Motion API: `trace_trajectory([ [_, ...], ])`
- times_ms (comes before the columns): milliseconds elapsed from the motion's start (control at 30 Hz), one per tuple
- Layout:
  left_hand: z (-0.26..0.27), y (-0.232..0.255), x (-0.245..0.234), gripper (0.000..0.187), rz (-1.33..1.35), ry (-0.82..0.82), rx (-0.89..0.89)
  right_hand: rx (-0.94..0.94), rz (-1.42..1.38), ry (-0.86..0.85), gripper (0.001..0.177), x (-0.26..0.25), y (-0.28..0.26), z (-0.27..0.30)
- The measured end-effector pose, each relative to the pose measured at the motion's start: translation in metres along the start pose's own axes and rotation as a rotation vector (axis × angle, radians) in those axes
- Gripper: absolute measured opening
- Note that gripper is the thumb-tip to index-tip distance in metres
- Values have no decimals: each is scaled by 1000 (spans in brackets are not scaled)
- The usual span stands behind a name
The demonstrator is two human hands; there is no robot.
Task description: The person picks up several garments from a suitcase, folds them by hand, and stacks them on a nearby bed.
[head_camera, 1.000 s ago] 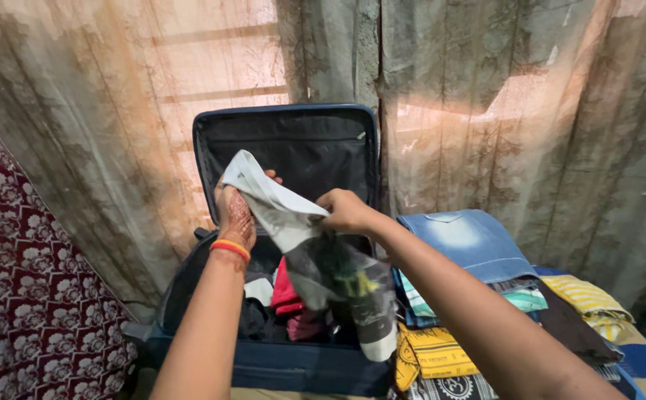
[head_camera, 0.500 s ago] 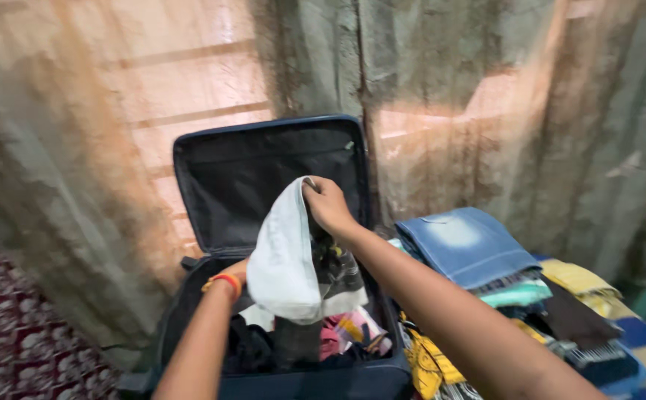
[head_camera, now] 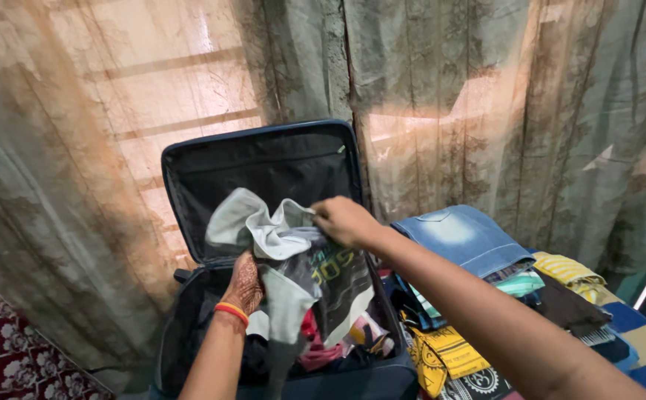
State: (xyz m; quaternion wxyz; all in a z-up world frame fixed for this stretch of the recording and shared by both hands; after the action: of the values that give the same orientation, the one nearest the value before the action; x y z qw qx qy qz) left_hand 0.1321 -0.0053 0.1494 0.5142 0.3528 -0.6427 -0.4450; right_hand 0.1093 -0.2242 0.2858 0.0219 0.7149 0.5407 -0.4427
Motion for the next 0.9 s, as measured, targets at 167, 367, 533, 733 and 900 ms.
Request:
trace_trajectory([
  [167,16,41,-3,44,-6,259,65,379,-479,-327,51,21,0,9],
  [367,11,93,-17,36,-534,236,266,474,-994,-582,58,40,-25,30],
  [533,-22,123,-18,28,-620,144,423,364,-1685,-564,70,52,-70,38],
  [733,0,145,-23,28,-372,321,530,471,-1592,-216,62,62,-59,23],
  [900,32,148,-16,37,-642,579,421,484,-1619,-39,45,67,-43,0],
])
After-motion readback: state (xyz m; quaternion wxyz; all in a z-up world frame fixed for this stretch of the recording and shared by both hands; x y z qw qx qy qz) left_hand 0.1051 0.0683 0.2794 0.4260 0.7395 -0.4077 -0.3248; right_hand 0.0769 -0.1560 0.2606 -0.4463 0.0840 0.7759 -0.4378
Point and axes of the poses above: each hand's wrist, its own z-axis away from the middle knuckle, its own x-axis out of the palm, y = z × x, the point moved 6 cm from there along -z, towards the middle knuckle, and after that the axes turned 13 degrees about -z, right-handed, at the moved point
